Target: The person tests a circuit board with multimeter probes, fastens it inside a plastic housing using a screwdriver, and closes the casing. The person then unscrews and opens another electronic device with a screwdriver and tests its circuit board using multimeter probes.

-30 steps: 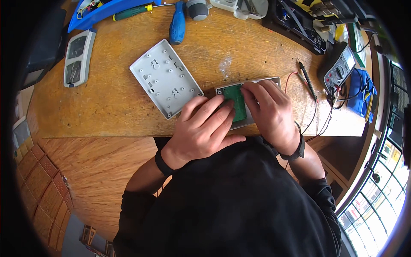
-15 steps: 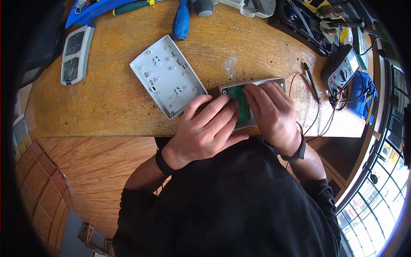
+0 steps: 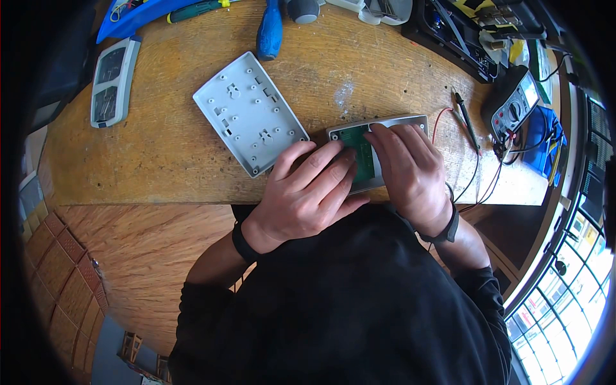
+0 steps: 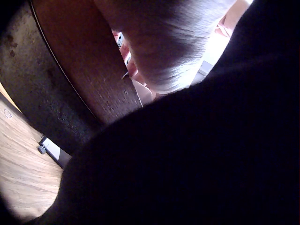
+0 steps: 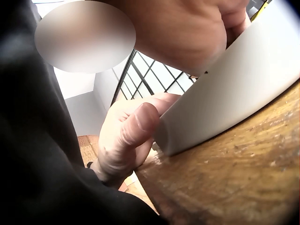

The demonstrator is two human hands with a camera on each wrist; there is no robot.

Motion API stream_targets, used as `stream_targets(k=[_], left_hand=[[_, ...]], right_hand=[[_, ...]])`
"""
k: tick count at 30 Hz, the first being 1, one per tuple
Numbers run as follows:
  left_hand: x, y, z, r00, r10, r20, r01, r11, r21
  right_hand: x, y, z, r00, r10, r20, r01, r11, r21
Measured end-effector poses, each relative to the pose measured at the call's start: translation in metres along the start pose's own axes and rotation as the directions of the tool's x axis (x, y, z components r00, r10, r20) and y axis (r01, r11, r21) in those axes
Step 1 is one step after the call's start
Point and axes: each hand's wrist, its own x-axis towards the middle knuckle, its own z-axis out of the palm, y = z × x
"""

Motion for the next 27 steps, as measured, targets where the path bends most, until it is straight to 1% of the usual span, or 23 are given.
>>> stream_targets(k=[2, 5, 7, 8, 10, 12, 14, 16, 17, 18, 20, 23, 26, 27], left_hand=[[0.000, 0.000, 0.000, 1.000, -0.004, 0.002, 0.004, 1.000, -0.002], [0.001, 0.000, 0.000, 1.000, 0.000, 0.004, 0.000, 1.000, -0.006], [0.002, 0.000, -0.003, 1.000, 0.006, 0.013, -0.007, 1.000, 0.009], [0.004, 0.001, -0.003, 1.000, 0.012, 0.022, -0.012, 1.000, 0.023], [0.005, 0.003, -0.003, 1.000, 0.017, 0.017, -0.018, 0.999, 0.045], [0.006, 0.003, -0.002, 0.999, 0.035, 0.013, -0.036, 0.997, 0.062], [0.007, 0.005, -0.001, 0.999, 0.039, 0.015, -0.040, 0.995, 0.087], [0.008, 0.005, -0.003, 0.998, 0.048, 0.044, -0.053, 0.992, 0.111], [0.008, 0.005, -0.004, 0.997, 0.051, 0.050, -0.057, 0.992, 0.116], [0.009, 0.006, -0.005, 0.996, 0.063, 0.060, -0.071, 0.989, 0.132], [0.009, 0.004, -0.007, 0.994, 0.090, 0.063, -0.099, 0.982, 0.163], [0.009, 0.002, -0.012, 0.992, 0.095, 0.087, -0.110, 0.976, 0.189], [0.008, 0.001, -0.008, 0.990, 0.122, 0.073, -0.134, 0.972, 0.191], [0.007, 0.002, -0.006, 0.990, 0.118, 0.078, -0.132, 0.971, 0.198]], right_hand=[[-0.001, -0.001, -0.003, 1.000, 0.000, -0.016, 0.000, 1.000, -0.011], [-0.003, -0.005, -0.014, 0.999, 0.039, 0.004, -0.039, 0.999, 0.003], [-0.004, -0.007, -0.027, 0.997, 0.043, -0.068, -0.040, 0.998, 0.040], [-0.010, -0.006, -0.035, 0.996, 0.048, -0.072, -0.047, 0.999, 0.016], [-0.027, -0.001, -0.050, 0.957, 0.220, -0.189, -0.211, 0.975, 0.063], [-0.045, 0.010, -0.061, 0.898, 0.333, -0.288, -0.331, 0.942, 0.057], [-0.065, 0.022, -0.063, 0.858, 0.419, -0.297, -0.424, 0.904, 0.054], [-0.081, 0.024, -0.060, 0.829, 0.487, -0.274, -0.486, 0.871, 0.079], [-0.088, 0.026, -0.058, 0.822, 0.505, -0.262, -0.491, 0.862, 0.122], [-0.095, 0.028, -0.057, 0.827, 0.498, -0.260, -0.495, 0.865, 0.081], [-0.105, 0.031, -0.056, 0.805, 0.536, -0.256, -0.527, 0.843, 0.109], [-0.113, 0.041, -0.061, 0.794, 0.542, -0.276, -0.537, 0.838, 0.101], [-0.114, 0.061, -0.066, 0.780, 0.518, -0.351, -0.532, 0.844, 0.065], [-0.112, 0.067, -0.067, 0.760, 0.557, -0.333, -0.557, 0.824, 0.107]])
